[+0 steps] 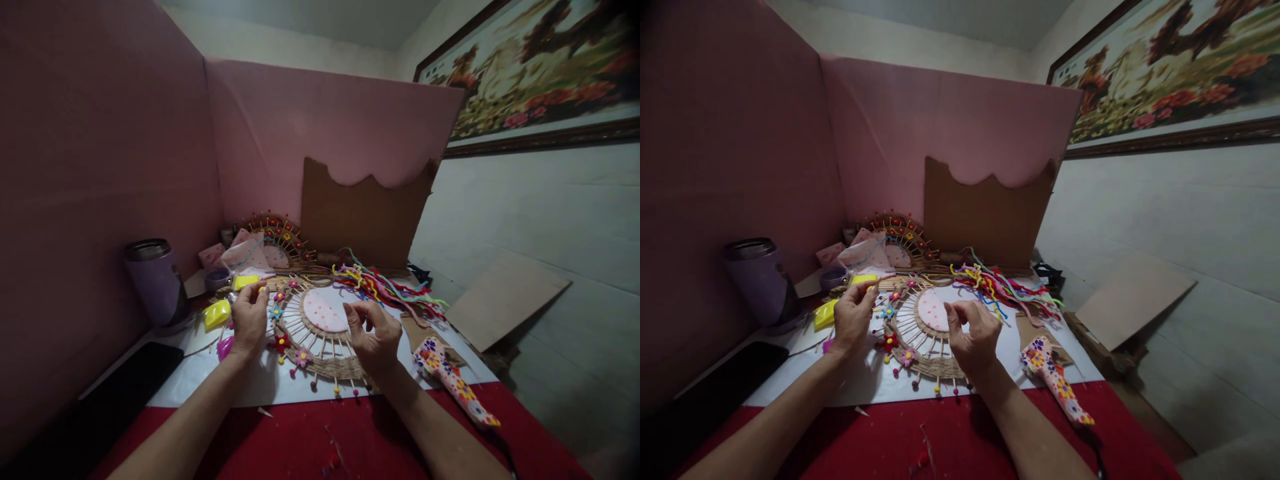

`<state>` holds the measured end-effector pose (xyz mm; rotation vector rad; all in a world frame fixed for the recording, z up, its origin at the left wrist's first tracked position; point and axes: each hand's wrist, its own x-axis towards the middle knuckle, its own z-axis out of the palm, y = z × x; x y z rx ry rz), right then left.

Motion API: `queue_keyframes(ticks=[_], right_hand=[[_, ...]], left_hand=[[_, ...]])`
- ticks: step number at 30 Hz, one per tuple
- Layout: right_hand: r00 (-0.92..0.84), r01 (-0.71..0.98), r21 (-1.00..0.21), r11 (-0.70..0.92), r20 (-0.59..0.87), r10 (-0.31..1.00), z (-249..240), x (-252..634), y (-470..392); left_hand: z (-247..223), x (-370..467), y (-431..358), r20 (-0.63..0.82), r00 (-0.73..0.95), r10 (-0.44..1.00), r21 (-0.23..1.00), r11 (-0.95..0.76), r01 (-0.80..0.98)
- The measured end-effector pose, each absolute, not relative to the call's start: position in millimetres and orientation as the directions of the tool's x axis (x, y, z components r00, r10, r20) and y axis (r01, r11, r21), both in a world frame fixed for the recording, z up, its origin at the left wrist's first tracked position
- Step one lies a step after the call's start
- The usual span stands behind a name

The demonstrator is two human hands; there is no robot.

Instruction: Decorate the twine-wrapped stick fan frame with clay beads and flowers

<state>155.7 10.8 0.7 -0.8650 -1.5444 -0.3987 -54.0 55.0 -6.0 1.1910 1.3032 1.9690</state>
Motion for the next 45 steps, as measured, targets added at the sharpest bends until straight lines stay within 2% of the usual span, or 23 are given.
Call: queue_keyframes(ticks=[36, 45], right_hand=[[0.058, 0.732, -0.246, 0.636, 0.952, 0.302, 3.3, 160.1, 9.3], [0.105, 0.689, -0.33, 0.645, 0.926, 0.362, 2.9, 163.4, 8.9]], left_hand=[[-4.6, -51.0, 56.7, 0.376, -0.51, 0.774, 0.911, -0.41, 0.05], [-0.5, -50.1, 53.8, 0.385, -0.498, 0.777, 0.912, -0.404, 0.076]])
